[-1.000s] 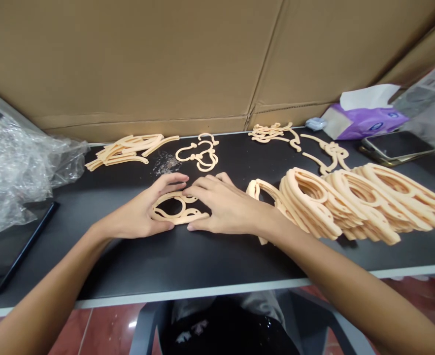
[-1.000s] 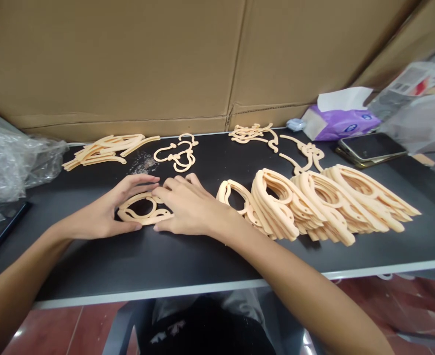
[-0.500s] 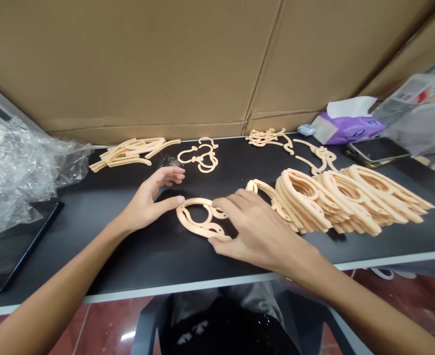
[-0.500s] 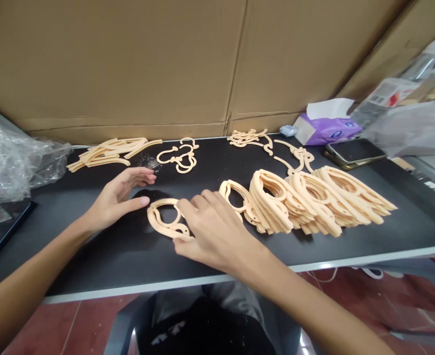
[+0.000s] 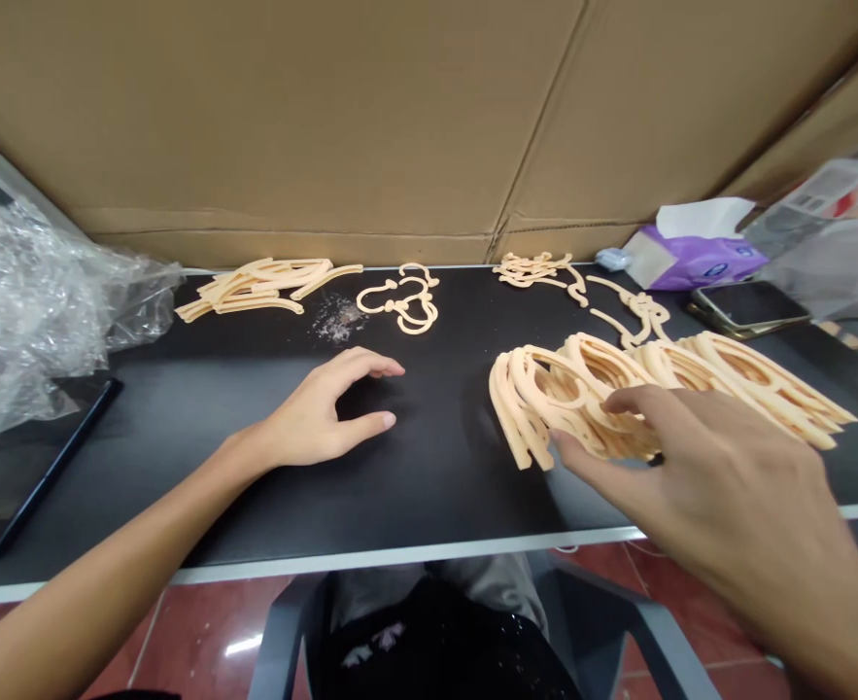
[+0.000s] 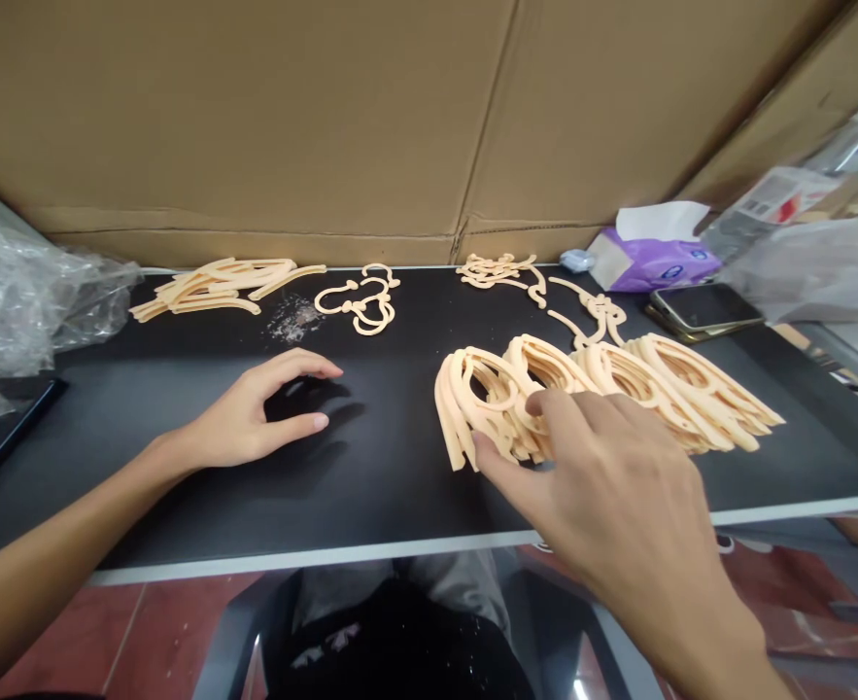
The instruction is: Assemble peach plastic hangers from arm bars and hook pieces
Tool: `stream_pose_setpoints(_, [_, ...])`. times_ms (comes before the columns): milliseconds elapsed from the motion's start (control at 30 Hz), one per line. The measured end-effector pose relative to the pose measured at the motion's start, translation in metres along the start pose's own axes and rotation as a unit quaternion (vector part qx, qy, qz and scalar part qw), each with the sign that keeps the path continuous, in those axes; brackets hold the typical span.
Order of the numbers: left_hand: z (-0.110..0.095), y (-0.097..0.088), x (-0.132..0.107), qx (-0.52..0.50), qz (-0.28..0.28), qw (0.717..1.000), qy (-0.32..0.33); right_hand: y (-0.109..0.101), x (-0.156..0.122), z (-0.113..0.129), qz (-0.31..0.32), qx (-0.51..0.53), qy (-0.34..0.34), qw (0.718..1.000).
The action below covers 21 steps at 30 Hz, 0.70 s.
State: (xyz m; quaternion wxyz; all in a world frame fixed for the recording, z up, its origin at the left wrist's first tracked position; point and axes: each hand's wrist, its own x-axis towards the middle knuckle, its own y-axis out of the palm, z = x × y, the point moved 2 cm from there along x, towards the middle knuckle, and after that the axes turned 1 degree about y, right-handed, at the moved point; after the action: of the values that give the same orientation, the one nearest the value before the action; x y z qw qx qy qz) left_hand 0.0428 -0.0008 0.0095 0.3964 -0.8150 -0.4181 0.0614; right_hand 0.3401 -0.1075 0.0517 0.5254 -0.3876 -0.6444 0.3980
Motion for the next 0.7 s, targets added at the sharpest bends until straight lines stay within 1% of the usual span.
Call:
stream_pose_setpoints(133, [-0.001, 0.002, 0.0, 0.017, 0.021, 1.0, -0.002, 0.007, 0.007, 0.007, 0.02, -0.048, -0.033, 0.998])
stream_pose_setpoints(367, [-0.002, 0.004, -0.001, 0.02, 0.043, 0.999, 0.001, 0.009, 0.012, 0.013, 0.035, -0.107, -0.073, 0.991])
stream_pose_setpoints(500, [-0.002, 0.004, -0.002, 0.021, 0.05, 0.999, 0.001, 0.011, 0.013, 0.013, 0.039, -0.127, -0.081, 0.988])
stream_pose_setpoints(600, [-0.001, 0.005, -0.002, 0.029, 0.053, 0.998, 0.0, 0.014, 0.017, 0.009, 0.037, -0.098, -0.08, 0.991])
stream_pose_setpoints(700, [-0.001, 0.007, -0.001, 0.057, 0.056, 0.997, 0.005, 0.019, 0.028, -0.002, 0.036, -0.013, -0.089, 0.995])
